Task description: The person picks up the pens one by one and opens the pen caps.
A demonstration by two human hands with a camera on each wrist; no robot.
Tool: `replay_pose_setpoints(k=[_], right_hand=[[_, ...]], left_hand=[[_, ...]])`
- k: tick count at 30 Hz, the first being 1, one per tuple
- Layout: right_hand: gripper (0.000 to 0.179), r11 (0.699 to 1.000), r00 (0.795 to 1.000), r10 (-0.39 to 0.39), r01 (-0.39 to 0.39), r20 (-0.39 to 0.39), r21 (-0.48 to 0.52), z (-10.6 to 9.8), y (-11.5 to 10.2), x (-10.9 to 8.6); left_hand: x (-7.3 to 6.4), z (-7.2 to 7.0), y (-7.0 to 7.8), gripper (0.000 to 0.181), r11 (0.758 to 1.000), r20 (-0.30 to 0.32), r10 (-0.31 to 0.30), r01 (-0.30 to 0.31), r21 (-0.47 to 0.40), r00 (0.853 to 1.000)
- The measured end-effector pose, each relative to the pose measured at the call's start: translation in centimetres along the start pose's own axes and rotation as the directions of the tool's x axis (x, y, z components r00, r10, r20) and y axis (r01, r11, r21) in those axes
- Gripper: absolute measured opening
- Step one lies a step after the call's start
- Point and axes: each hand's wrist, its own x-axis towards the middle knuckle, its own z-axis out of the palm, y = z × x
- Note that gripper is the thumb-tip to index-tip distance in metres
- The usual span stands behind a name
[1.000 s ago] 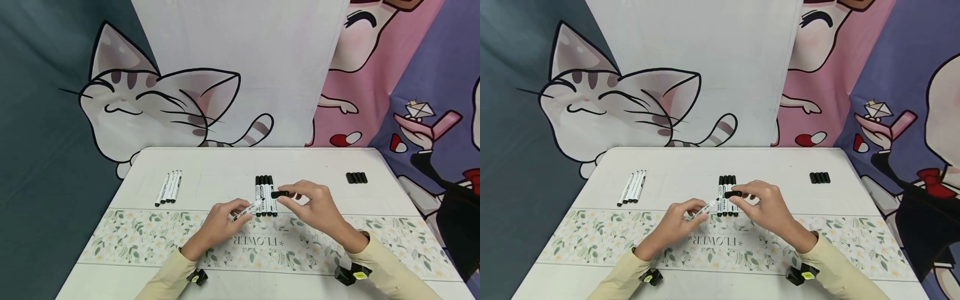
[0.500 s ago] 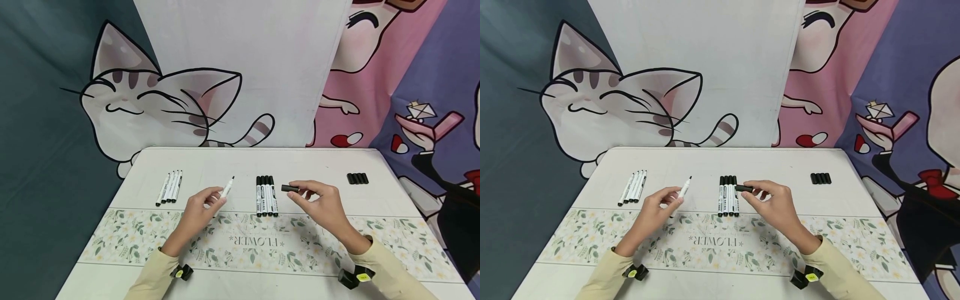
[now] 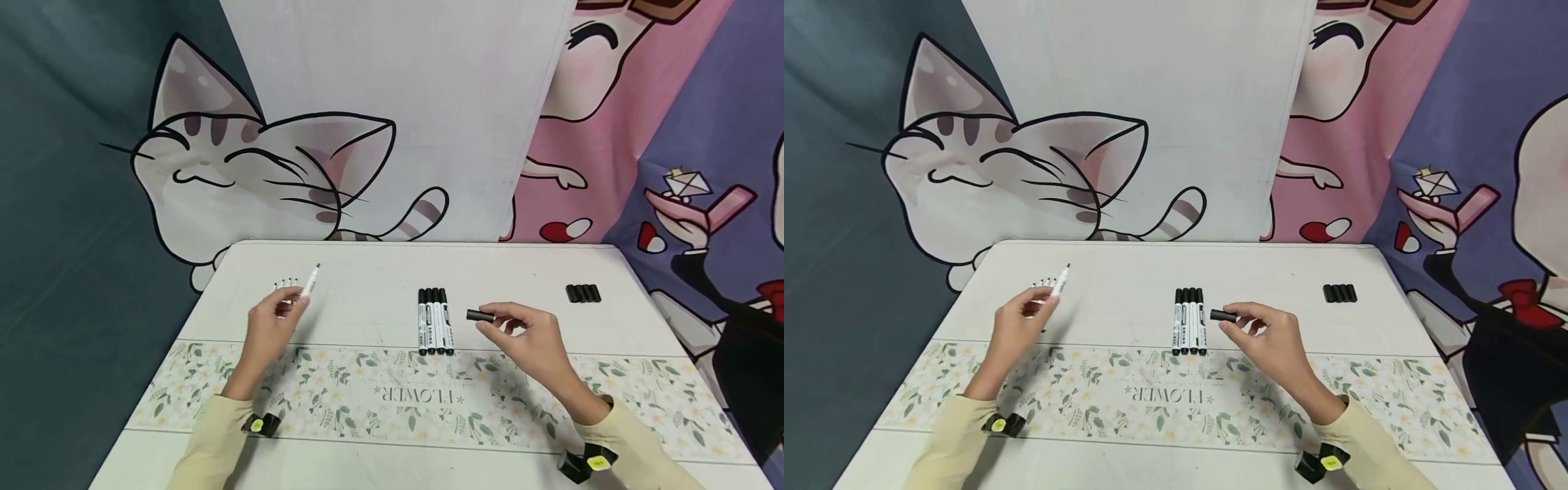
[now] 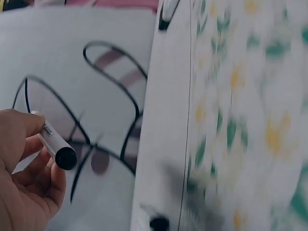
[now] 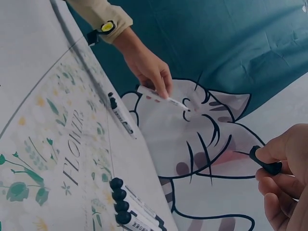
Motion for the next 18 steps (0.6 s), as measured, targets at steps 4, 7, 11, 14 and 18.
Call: replay_pose_setpoints(k=[4, 7, 11, 14, 18], right_hand=[[0.025, 1.000, 1.000, 0.011, -0.011, -0.001, 0.002, 0.0, 0.2, -0.2], [0.025, 1.000, 1.000, 0.019, -0.019, -0.002, 0.008, -0.1, 0.3, -0.3], [0.025, 0.999, 1.000, 0.031, -0.031, 0.000, 0.016, -0.1, 0.5, -0.4], [0.025, 0.999, 0.999, 0.040, -0.040, -0.004, 0.017, -0.1, 0.6, -0.5], [0.025, 0.998, 0.999, 0.051, -0.050, -0.015, 0.025, -0.3, 0.6, -0.5]], left_hand=[[0.7, -1.3, -2.0, 0.036, 0.996, -0.064, -0.059, 0.063, 0.055, 0.996], [1.1, -2.1, -3.2, 0.038, 0.991, -0.075, -0.093, 0.099, 0.085, 0.993], [1.5, -3.0, -4.6, 0.042, 0.985, -0.069, -0.142, 0.148, 0.090, 0.987], [1.9, -3.5, -5.5, 0.045, 0.974, -0.056, -0.203, 0.208, 0.091, 0.977], [2.2, -4.1, -7.1, 0.049, 0.949, -0.039, -0.292, 0.294, 0.110, 0.956]])
